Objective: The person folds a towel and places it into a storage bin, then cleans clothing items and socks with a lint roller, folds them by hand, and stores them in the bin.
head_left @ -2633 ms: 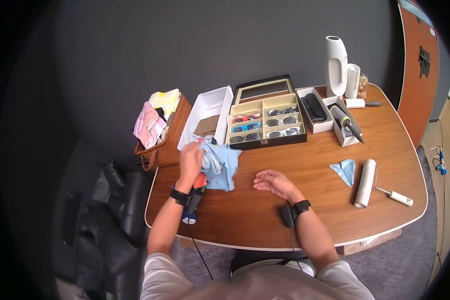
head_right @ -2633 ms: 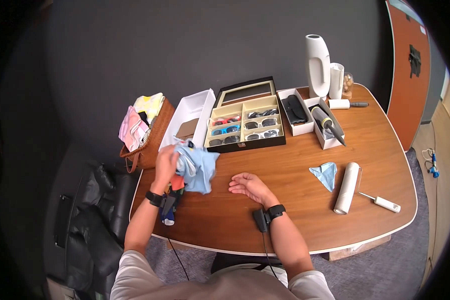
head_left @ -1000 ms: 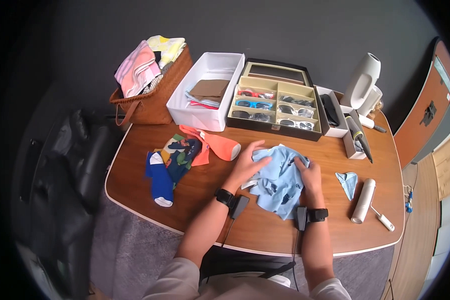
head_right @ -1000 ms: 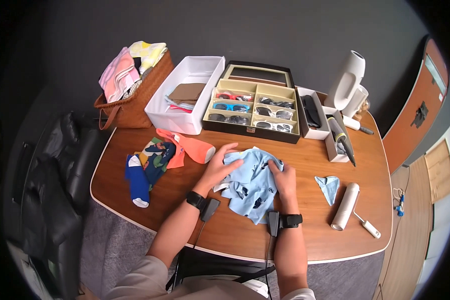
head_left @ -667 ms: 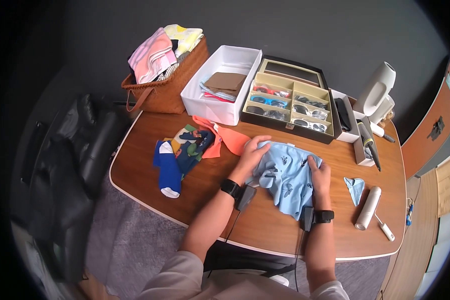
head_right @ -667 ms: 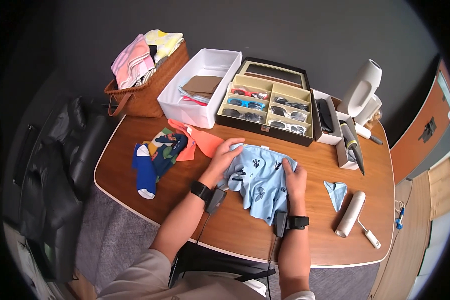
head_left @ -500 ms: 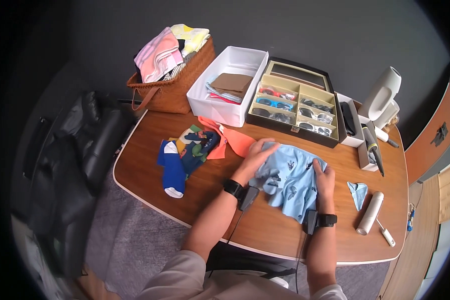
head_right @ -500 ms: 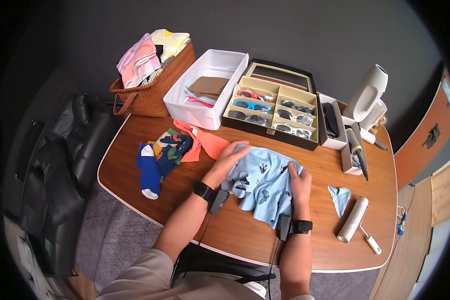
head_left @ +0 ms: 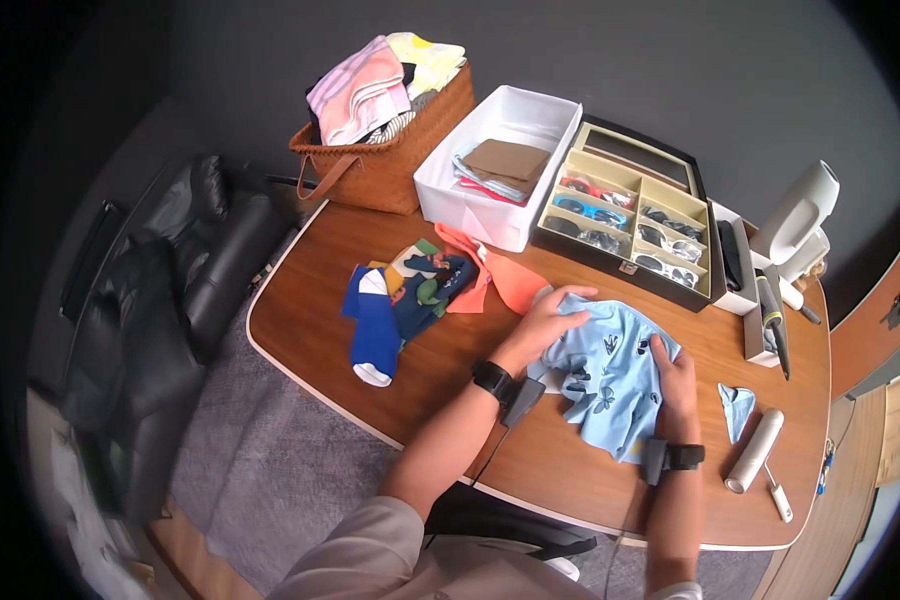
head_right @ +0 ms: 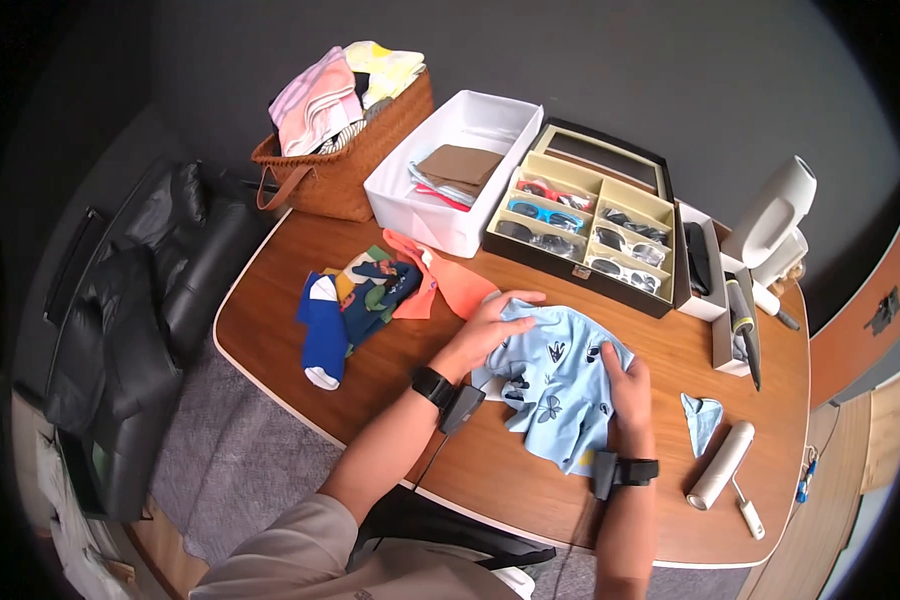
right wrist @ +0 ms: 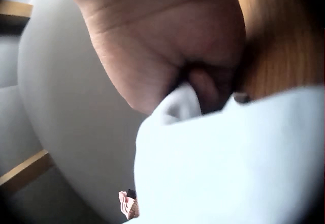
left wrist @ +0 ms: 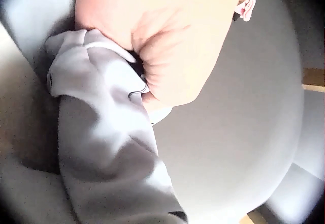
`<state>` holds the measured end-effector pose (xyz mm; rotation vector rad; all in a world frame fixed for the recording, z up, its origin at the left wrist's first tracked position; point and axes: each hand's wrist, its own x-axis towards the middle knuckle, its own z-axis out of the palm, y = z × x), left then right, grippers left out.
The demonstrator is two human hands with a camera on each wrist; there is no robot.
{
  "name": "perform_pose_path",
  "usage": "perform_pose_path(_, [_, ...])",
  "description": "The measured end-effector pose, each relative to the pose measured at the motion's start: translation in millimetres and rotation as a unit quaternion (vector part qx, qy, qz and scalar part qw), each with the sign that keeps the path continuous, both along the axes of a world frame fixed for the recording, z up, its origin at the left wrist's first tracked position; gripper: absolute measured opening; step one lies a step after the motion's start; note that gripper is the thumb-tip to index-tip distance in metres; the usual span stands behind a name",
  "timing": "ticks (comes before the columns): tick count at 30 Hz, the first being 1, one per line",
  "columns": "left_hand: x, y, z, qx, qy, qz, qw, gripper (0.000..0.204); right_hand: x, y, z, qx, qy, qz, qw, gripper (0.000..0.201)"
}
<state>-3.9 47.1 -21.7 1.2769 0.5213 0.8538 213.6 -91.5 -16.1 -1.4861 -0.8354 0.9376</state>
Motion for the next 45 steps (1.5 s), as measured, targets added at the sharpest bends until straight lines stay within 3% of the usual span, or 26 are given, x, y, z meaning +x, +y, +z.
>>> perform_pose_path(3, [-4.7, -1.2, -0.6, 0.01, 0.043, -0.008, 0.999, 0.037, 10.9, -19.2, 18.0, -0.031, 0.134, 0.048, 0.989, 0.022])
perform_pose_path(5, [-6.1, -0.4, 6.0, 0.014, 0.083, -0.025, 0.996, 0.038, 9.7, -32.8, 23.0, -0.013, 0.142, 0.023, 0.989, 0.021])
perform_pose_path(7, [-7.1, -4.1, 11.5, 0.02, 0.147, -0.113, 0.983, 0.04, 9.2, -38.8, 27.0, 0.003, 0.154, -0.006, 0.988, 0.02])
perform_pose_path(10, [-3.7, -15.5, 18.7, -0.001, 0.143, -0.168, 0.975, 0.041, 5.0, -45.5, 26.2, 0.017, 0.17, -0.072, 0.983, 0.015])
perform_pose_path(15, [-1.5, -19.2, 19.5, -0.033, 0.173, -0.217, 0.96, 0.039, 23.3, -53.4, 26.0, 0.013, 0.14, -0.049, 0.989, 0.013])
perform_pose_path(17, [3.8, -24.1, 23.1, -0.073, 0.049, -0.149, 0.985, 0.036, 26.2, -55.3, 34.2, 0.024, 0.087, -0.066, 0.994, 0.014])
perform_pose_path(18, [7.2, -26.9, 24.6, -0.043, 0.037, -0.136, 0.989, 0.035, 26.5, -55.9, 36.4, 0.025, 0.085, -0.075, 0.993, 0.014])
perform_pose_path(20, [14.1, -32.4, 31.6, -0.04, 0.036, -0.135, 0.989, 0.034, 29.0, -55.9, 42.6, 0.039, -0.053, -0.113, 0.991, 0.017])
perform_pose_path(23, [18.9, -40.4, 54.4, -0.001, 0.021, -0.114, 0.993, 0.031, 33.7, -57.1, 54.0, 0.012, -0.121, -0.116, 0.986, 0.018])
perform_pose_path(27, [24.5, -32.5, 78.3, 0.049, 0.147, -0.09, 0.984, 0.029, 27.3, -54.6, 103.8, 0.012, -0.193, -0.119, 0.974, 0.022])
perform_pose_path(28, [23.6, -42.4, 125.0, 0.079, 0.247, -0.052, 0.964, 0.029, 36.5, -51.9, 105.4, 0.052, -0.209, -0.11, 0.97, 0.021])
perform_pose_path(29, [35.3, -28.5, 97.9, 0.093, 0.061, -0.059, 0.992, 0.027, 38.8, -53.2, 121.3, 0.044, -0.279, -0.113, 0.953, 0.021])
perform_pose_path(30, [36.6, -21.7, 114.2, 0.167, 0.1, -0.036, 0.98, 0.026, 40.3, -54.8, 135.9, 0.048, -0.29, -0.115, 0.949, 0.021])
perform_pose_path(31, [40.6, -17.8, 124.5, 0.201, 0.092, -0.001, 0.975, 0.026, 47.1, -53.5, 140.2, 0.125, -0.298, -0.108, 0.94, 0.022])
perform_pose_path(32, [42.6, -21.0, 141.2, 0.185, 0.051, 0.003, 0.981, 0.024, 48.6, -56.1, 151.0, 0.13, -0.255, -0.108, 0.952, 0.021])
perform_pose_path(33, [38.0, -22.2, 159.4, 0.24, 0.073, 0.019, 0.968, 0.021, 46.6, -60.5, 165.4, 0.139, -0.211, -0.104, 0.962, 0.021])
perform_pose_path(35, [31.8, -35.5, 188.4, 0.352, 0.021, 0.019, 0.936, 0.018, 33.0, -75.4, 188.1, 0.176, -0.259, -0.099, 0.944, 0.02])
perform_pose_path(37, [13.1, -37.6, 187.1, 0.405, 0.001, -0.062, 0.912, 0.026, 29.0, -91.8, 188.1, 0.229, -0.355, -0.046, 0.905, 0.02])
perform_pose_path(39, [-17.0, -44.5, 180.6, 0.473, 0.117, -0.173, 0.856, 0.035, 18.7, -119.1, 167.2, 0.157, -0.391, 0.026, 0.906, 0.024])
perform_pose_path(41, [-39.7, -51.5, 162.0, 0.436, 0.2, -0.299, 0.825, 0.043, 6.1, -138.8, 148.3, 0.099, -0.513, 0.15, 0.84, 0.029])
perform_pose_path(43, [-55.4, -57.8, 133.9, 0.403, 0.245, -0.343, 0.813, 0.05, -4.2, -160.5, 110.7, 0.006, -0.572, 0.229, 0.787, 0.032])
perform_pose_path(45, [-61.3, -64.8, 108.0, 0.377, 0.257, -0.345, 0.82, 0.052, -17.6, -172.0, 91.5, -0.014, -0.541, 0.231, 0.808, 0.034])
